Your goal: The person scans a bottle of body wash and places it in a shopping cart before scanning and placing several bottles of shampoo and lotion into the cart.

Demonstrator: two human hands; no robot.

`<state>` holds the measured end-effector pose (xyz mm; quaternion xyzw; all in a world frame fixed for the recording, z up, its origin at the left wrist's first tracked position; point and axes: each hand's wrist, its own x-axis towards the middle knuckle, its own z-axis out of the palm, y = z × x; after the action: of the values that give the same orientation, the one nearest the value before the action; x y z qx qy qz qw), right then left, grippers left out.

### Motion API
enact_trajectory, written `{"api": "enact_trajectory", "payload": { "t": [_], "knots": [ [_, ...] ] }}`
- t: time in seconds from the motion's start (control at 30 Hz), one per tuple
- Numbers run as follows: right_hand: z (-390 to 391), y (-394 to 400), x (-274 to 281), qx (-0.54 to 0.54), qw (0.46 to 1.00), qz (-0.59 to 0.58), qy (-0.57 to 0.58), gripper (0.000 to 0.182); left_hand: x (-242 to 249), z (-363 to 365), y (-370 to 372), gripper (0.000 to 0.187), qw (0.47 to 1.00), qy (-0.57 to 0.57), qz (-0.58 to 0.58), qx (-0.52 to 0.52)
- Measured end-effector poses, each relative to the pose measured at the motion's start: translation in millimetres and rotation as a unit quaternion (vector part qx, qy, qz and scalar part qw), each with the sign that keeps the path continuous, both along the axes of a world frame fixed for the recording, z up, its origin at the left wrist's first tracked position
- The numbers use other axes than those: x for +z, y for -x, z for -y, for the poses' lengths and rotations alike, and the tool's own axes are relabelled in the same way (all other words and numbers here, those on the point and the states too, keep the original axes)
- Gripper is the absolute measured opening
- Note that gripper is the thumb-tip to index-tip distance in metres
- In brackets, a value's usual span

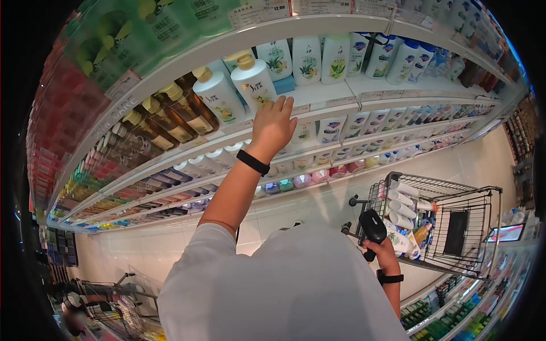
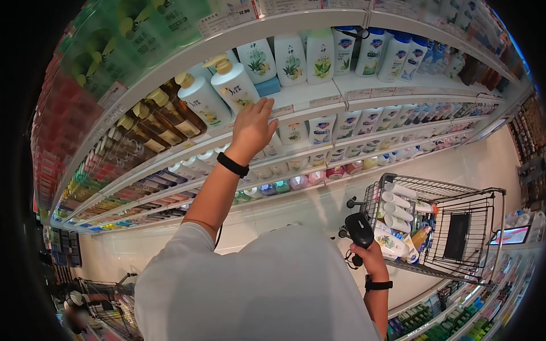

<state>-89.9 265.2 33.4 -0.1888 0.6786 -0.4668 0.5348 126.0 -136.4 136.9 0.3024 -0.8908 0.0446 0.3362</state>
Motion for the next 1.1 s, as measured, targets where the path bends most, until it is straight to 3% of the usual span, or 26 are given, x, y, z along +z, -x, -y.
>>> {"api": "enact_trajectory", "payload": {
  "t": [0.07,0.4,0.57,0.7,0.8,0.87,1.1],
  "knots": [
    [0,-1,-3,-0.011,1.000,0.000,0.007,0.022,0,8,-3,0.053,0.993,0.013,0.100,0.062],
    [-4,-19,-3,-0.052,0.999,-0.012,0.005,0.023,-5,13,-17,0.053,0.978,0.004,0.185,0.094],
    [-2,-25,-10,-0.053,0.998,-0.035,0.014,0.023,-2,15,-18,0.055,0.967,-0.065,0.217,0.120],
    [3,-27,-7,-0.039,0.999,-0.034,-0.012,0.023,-3,22,-15,0.057,0.986,0.004,0.158,0.048],
    [3,-28,-11,-0.045,0.998,-0.028,-0.016,0.023,0,30,-15,0.059,0.980,0.027,0.191,0.054],
    [4,-32,-10,-0.057,0.998,-0.030,-0.006,0.023,5,30,-16,0.063,0.961,-0.016,0.266,0.067],
    [0,-45,-7,-0.079,0.996,-0.038,-0.005,0.023,14,28,-17,0.067,0.950,-0.036,0.308,0.035]
  ]
}}
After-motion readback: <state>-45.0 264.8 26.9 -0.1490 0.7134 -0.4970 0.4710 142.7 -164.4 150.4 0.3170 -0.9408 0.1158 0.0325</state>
